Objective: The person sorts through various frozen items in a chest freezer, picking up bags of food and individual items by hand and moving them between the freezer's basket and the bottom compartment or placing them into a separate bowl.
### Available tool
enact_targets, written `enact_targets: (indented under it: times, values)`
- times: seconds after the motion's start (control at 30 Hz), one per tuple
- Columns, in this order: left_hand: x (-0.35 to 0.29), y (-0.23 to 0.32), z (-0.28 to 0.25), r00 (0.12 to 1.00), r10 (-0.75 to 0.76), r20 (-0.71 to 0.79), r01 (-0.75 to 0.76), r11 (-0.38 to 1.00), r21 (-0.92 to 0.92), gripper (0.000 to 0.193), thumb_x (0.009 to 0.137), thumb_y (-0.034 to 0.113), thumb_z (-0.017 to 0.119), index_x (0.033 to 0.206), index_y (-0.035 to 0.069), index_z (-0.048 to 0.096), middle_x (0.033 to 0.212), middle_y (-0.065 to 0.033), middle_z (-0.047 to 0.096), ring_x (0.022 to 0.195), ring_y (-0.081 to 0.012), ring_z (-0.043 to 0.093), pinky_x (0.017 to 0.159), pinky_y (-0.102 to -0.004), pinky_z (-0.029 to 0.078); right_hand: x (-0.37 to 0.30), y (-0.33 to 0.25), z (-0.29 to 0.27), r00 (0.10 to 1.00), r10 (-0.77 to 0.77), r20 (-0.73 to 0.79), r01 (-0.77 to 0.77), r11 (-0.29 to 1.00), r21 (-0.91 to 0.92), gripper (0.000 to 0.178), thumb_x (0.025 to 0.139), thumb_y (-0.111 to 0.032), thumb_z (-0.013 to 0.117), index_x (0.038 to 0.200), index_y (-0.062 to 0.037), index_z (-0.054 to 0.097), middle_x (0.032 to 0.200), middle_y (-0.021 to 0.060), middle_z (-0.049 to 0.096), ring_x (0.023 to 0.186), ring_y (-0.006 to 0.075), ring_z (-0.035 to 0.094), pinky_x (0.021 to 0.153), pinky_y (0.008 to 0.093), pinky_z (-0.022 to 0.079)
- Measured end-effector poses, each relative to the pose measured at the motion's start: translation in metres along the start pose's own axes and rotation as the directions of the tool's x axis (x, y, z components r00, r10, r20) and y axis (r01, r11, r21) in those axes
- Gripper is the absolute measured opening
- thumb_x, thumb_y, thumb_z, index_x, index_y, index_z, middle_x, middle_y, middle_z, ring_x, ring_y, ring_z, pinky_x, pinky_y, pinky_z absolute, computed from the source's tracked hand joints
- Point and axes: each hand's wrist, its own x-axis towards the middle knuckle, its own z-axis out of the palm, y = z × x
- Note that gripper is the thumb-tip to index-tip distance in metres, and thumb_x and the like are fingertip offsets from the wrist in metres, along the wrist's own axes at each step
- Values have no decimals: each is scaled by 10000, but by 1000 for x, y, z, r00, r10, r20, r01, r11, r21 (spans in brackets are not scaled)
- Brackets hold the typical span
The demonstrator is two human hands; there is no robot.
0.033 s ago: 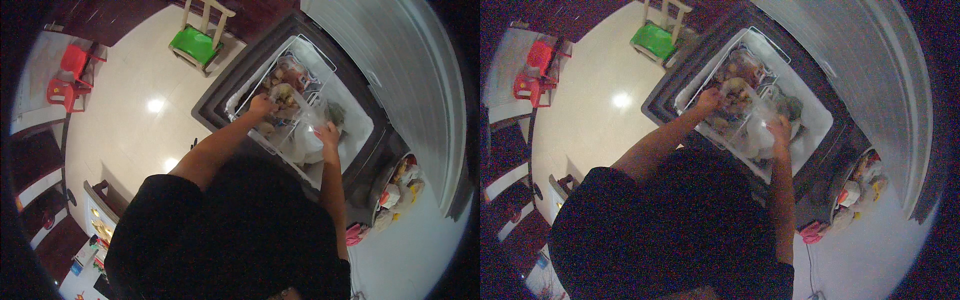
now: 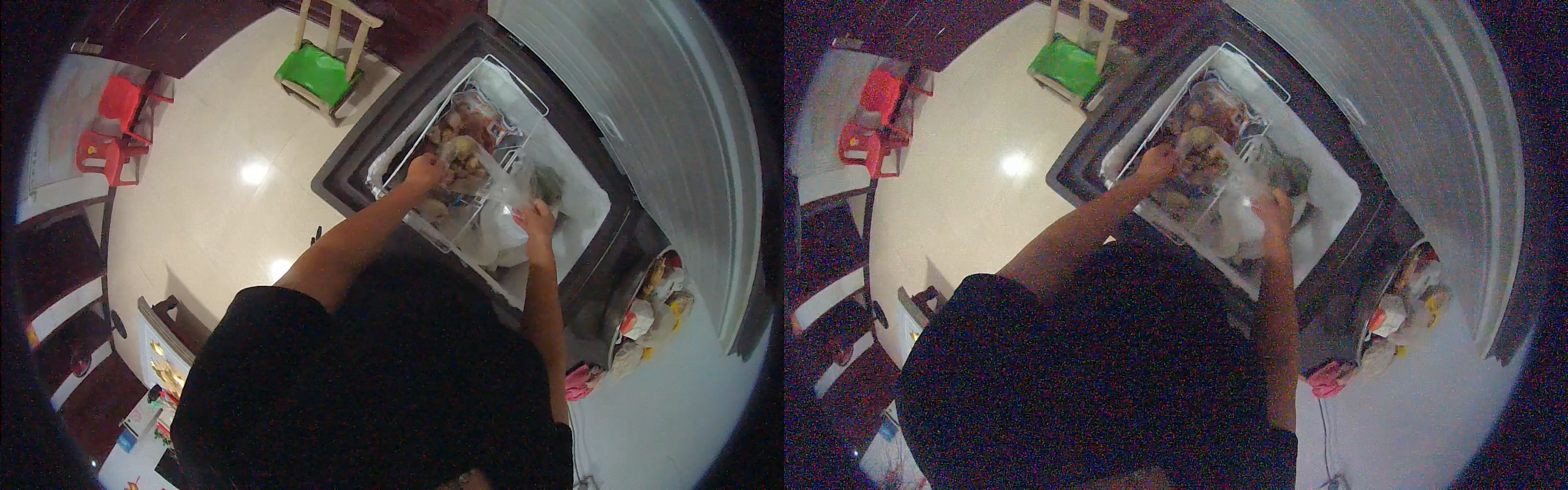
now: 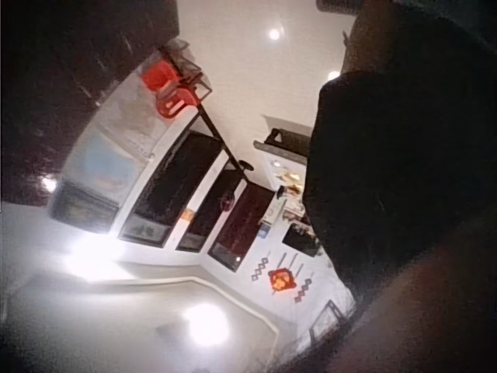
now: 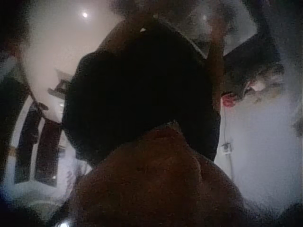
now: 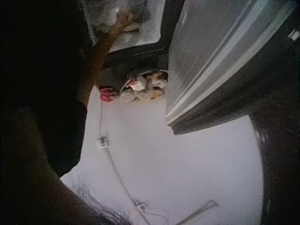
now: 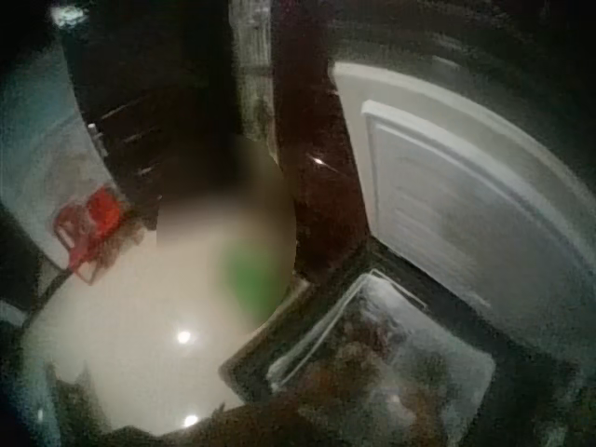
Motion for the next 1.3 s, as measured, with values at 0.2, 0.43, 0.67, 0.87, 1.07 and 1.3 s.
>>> enact_targets:
  times: [0.2, 0.43, 0.67, 0.87, 1.07, 1.3]
  values:
    - [-18, 45, -2, 964, 266, 20, -252, 883, 395, 255, 680, 213, 654, 796, -12, 619, 704, -127, 618, 677, -201, 609, 608, -347, 460, -6, -10, 6, 1000, -3, -12, 1, 990, -141, 177, 794, -57, 550, 968, -22, 558, 850, 35, 542, 747, 139, 577, 662, 271, 524]
    - [-58, 121, -17, 956, 288, 47, -291, 954, 75, 262, 729, 238, 629, 810, -11, 608, 680, -60, 582, 630, -138, 537, 583, -299, 431, -3, -11, 8, 998, -32, -55, 28, 997, -66, 188, 794, -33, 508, 975, -22, 557, 841, 32, 525, 733, 131, 562, 673, 289, 531]
    - [-73, 137, -33, 955, 248, 163, -259, 964, 55, 278, 755, 261, 649, 827, -3, 597, 707, -41, 564, 628, -108, 497, 571, -268, 403, 10, 10, 2, 991, 87, -100, -101, 986, -135, 244, 780, -7, 500, 1017, -16, 557, 915, 78, 570, 798, 165, 588, 674, 280, 514]
    - [-99, 136, -40, 947, 242, 212, -264, 961, 81, 301, 762, 277, 662, 840, -7, 599, 715, -41, 566, 648, -109, 501, 581, -270, 408, 7, 6, 14, 835, -535, -128, 448, 797, -406, 334, 780, -175, 625, 1067, -24, 549, 979, 109, 583, 928, 232, 564, 804, 299, 445]
    - [-105, 127, -30, 909, 270, 318, -324, 937, 131, 305, 757, 277, 667, 843, -7, 597, 704, -38, 564, 638, -116, 497, 583, -295, 409, -34, -76, 84, 804, -586, 103, 407, 415, -814, 634, 723, -312, 690, 1242, -67, 420, 1254, 145, 441, 1122, 309, 444, 936, 392, 368]
    - [-116, 100, -20, 807, 316, 499, -422, 899, 112, 206, 781, 214, 650, 827, 28, 577, 691, -21, 521, 671, -96, 484, 620, -269, 409, 6, -80, 107, 753, -570, 329, 452, 84, -888, 789, 664, -262, 708, 1316, -57, 314, 1335, 131, 359, 1199, 340, 359, 1007, 413, 282]
